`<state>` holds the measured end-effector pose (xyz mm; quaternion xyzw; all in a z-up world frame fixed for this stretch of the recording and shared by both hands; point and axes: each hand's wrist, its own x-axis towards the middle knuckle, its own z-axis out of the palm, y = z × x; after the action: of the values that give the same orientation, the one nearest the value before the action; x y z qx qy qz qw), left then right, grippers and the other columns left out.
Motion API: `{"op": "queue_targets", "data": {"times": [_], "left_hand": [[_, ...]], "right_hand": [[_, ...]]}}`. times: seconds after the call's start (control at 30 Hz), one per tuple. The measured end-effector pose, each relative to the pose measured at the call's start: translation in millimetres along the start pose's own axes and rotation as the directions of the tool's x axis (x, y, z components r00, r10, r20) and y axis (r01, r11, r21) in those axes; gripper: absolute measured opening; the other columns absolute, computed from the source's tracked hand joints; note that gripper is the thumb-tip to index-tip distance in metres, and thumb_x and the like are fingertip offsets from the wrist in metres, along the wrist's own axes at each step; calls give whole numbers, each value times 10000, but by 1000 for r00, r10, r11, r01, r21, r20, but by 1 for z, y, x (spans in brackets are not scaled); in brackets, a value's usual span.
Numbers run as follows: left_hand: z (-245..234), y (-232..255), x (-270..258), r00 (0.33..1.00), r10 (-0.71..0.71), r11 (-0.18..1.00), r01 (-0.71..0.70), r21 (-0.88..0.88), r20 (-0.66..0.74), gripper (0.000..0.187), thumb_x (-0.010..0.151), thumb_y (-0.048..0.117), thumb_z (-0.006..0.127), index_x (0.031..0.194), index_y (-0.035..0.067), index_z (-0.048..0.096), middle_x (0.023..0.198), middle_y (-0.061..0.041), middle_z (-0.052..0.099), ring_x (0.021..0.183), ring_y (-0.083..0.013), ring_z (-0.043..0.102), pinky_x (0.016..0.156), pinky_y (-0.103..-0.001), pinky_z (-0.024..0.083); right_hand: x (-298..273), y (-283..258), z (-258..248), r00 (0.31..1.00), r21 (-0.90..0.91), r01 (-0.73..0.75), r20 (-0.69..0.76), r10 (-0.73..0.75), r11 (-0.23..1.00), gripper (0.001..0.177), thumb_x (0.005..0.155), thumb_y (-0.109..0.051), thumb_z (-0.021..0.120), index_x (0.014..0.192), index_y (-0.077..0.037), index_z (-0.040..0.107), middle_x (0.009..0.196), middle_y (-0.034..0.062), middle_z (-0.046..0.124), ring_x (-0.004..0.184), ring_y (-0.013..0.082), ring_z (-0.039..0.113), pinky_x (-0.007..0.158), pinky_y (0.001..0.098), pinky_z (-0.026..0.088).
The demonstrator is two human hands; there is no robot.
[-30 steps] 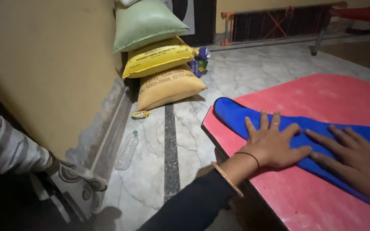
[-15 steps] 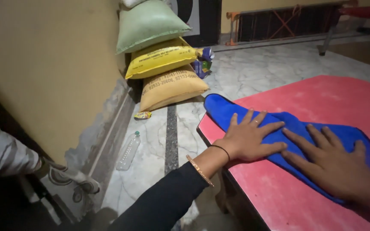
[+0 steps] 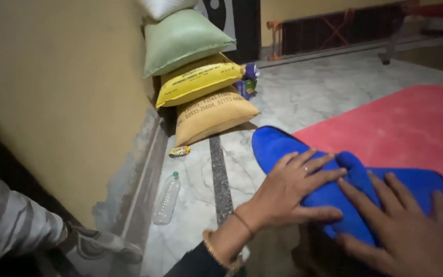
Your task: The person folds a blue cloth on a pink table surface. They repeatedly smooth and fold the cloth with both hands, adjusting its position on the table throughout the clip.
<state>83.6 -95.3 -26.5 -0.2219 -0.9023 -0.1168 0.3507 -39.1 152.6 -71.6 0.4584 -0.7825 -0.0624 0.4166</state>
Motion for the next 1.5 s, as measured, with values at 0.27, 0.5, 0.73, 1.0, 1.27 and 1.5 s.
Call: {"op": "queue_targets", "data": {"times": [0.27, 0.5, 0.73, 1.0, 1.27, 1.5], "left_hand": [[14, -32, -15, 967, 199, 959, -159, 234, -158, 586, 917, 421, 673, 1463, 221, 604, 1534, -71, 573, 1403, -317, 574, 1135, -439, 483], [32, 14, -2, 871, 376, 920, -309, 242, -317, 251, 1074, 200, 663, 1322, 211, 700, 1437, -54, 664, 1277, -260, 673, 987, -350, 569], [37, 10, 12, 809, 417, 909, -362, 206, -414, 189, 1064, 186, 678, 1247, 163, 722, 1311, -74, 711, 1245, -272, 715, 946, -352, 591], [42, 37, 6, 816, 423, 906, -381, 183, -394, 250, 1031, 160, 662, 1275, 150, 716, 1343, -87, 709, 1256, -285, 715, 993, -371, 595], [58, 99, 2, 782, 464, 886, -416, 206, -416, 260, 1043, 159, 647, 1295, 157, 712, 1350, -84, 698, 1238, -278, 712, 995, -367, 596], [58, 168, 3, 806, 429, 902, -357, 244, -407, 265, 1023, 169, 636, 1282, 152, 690, 1351, -95, 698, 1209, -269, 700, 1008, -376, 582]], "right_hand": [[11, -28, -30, 857, 16, -77, 513, 58, 997, 1234, 662, -756, 635, 1674, -321, 81, 1624, 167, 292, 1517, 386, 248, 1038, 696, 321], [-58, -31, -25, 979, 264, -86, -158, 131, 961, 650, 991, -289, 522, 1615, -342, 349, 1535, 84, 476, 1440, 332, 444, 1186, 612, 444], [-70, -23, -44, 975, -175, -215, 17, 221, 961, 751, 840, -528, 450, 1575, -411, 350, 1546, 83, 489, 1420, 230, 474, 1091, 657, 419], [-87, -16, -72, 981, -308, -6, 184, 66, 951, 821, 779, -497, 414, 1586, -355, 347, 1542, 119, 499, 1449, 245, 485, 1094, 593, 432], [-143, -5, -111, 982, -312, -104, 118, 147, 944, 870, 760, -576, 428, 1607, -414, 311, 1520, 71, 509, 1406, 228, 498, 1074, 592, 434], [-178, -3, -179, 978, -432, 15, 196, 77, 902, 866, 821, -363, 440, 1661, -261, 258, 1504, 147, 541, 1417, 262, 516, 1048, 511, 467]]}}
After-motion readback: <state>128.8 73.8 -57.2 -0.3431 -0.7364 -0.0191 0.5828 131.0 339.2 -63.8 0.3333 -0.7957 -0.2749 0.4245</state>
